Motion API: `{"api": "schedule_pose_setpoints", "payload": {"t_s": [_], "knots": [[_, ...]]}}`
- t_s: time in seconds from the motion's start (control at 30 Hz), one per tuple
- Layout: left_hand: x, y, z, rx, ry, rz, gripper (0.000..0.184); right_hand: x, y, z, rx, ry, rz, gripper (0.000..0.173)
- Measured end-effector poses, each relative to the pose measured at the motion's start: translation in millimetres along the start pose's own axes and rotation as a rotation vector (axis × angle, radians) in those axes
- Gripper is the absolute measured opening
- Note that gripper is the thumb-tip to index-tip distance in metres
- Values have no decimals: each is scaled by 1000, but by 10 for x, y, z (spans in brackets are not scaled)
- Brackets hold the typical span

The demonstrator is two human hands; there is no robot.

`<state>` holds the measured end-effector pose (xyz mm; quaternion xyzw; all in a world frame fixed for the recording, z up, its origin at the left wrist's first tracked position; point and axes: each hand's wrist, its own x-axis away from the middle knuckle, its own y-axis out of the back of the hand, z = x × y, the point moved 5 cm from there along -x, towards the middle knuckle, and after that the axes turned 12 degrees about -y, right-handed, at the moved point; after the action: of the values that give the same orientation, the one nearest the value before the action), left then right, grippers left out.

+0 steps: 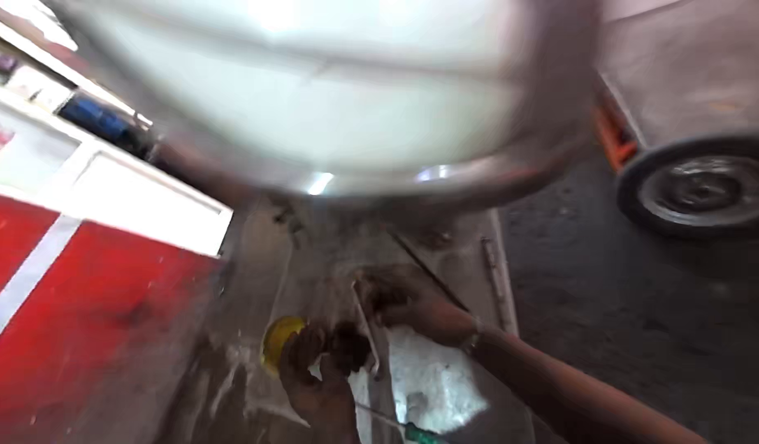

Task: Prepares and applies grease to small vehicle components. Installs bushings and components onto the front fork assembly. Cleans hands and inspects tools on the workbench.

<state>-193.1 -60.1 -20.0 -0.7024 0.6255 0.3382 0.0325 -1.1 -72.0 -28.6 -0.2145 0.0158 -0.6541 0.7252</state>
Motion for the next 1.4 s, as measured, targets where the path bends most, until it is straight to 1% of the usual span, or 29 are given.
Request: {"api": "schedule_pose_setpoints", "payload": {"t_s": [0.07, 0.1, 0.17, 0.23, 0.27, 0.33, 0.43, 0.5, 0.57, 0.63, 0.67, 0.73, 0.77, 0.8, 0.87, 0.9, 0.93, 0.97, 1.0, 1.07, 1.13, 1.17, 1.2, 1.23, 1.27, 1.3, 1.33, 1.37, 1.4], "knots": [[115, 414, 430, -161, -27, 26, 66, -189, -498, -334, 304, -128, 202, 70], [171, 567, 666, -287, -33, 97, 71, -340, -730, -503, 446, -177, 251, 74], [241, 742, 1042, -522, -35, 315, 82, -697, -1102, -792, 679, -261, 244, 79], [271, 755, 1207, -617, -54, 538, 87, -997, -1306, -993, 930, -292, 201, 83], [298, 766, 1252, -631, -140, 582, 81, -1068, -1350, -1066, 1063, -310, 183, 85], [338, 841, 1313, -657, -337, 590, 67, -1089, -1369, -1120, 1289, -322, 126, 89], [423, 1013, 1404, -630, -464, 673, 71, -982, -1312, -1150, 1485, -250, 62, 94], [449, 1102, 1477, -611, -581, 683, 71, -908, -1265, -1132, 1555, -215, 59, 89], [480, 1155, 1548, -628, -634, 737, 65, -847, -1275, -1059, 1648, -250, 75, 82], [560, 1222, 1651, -632, -622, 808, 54, -802, -1313, -1001, 1742, -290, 88, 81], [592, 1256, 1686, -620, -612, 813, 50, -791, -1324, -976, 1784, -295, 102, 80], [594, 1277, 1647, -581, -643, 718, 44, -783, -1312, -941, 1831, -211, 131, 80], [582, 1244, 1573, -553, -641, 665, 40, -766, -1302, -926, 1830, -149, 142, 79], [569, 1172, 1476, -515, -604, 653, 39, -740, -1306, -902, 1806, -103, 161, 76], [503, 910, 1304, -438, -442, 716, 40, -711, -1322, -815, 1704, -77, 181, 63], [469, 741, 1250, -431, -365, 779, 40, -688, -1315, -761, 1617, -81, 148, 50], [453, 565, 1226, -444, -259, 925, 44, -649, -1296, -707, 1498, -97, 90, 40], [452, 401, 1238, -461, -169, 1073, 49, -599, -1262, -680, 1363, -112, 15, 34], [461, 257, 1282, -462, -120, 1149, 53, -543, -1216, -672, 1236, -119, -77, 33], [452, 59, 1378, -457, -83, 1174, 54, -419, -1110, -697, 991, -156, -279, 35], [407, 11, 1422, -428, -66, 1152, 52, -301, -1016, -805, 659, -148, -457, 37], [402, 53, 1422, -385, -81, 1103, 49, -240, -1002, -890, 472, -143, -512, 37], [405, 136, 1394, -319, -128, 992, 43, -166, -1013, -972, 311, -157, -553, 38], [406, 253, 1318, -252, -211, 823, 34, -83, -1026, -1051, 199, -181, -576, 40], [402, 391, 1205, -187, -299, 645, 27, 5, -1046, -1134, 142, -219, -575, 43], [385, 535, 1054, -123, -350, 525, 25, 92, -1096, -1208, 115, -272, -549, 45], [378, 653, 887, -57, -383, 464, 25, 184, -1195, -1255, 84, -331, -517, 47], [403, 724, 737, 22, -382, 472, 28, 281, -1341, -1277, 41, -380, -499, 45], [457, 743, 630, 111, -347, 547, 32, 362, -1500, -1279, -8, -415, -491, 37]]}}
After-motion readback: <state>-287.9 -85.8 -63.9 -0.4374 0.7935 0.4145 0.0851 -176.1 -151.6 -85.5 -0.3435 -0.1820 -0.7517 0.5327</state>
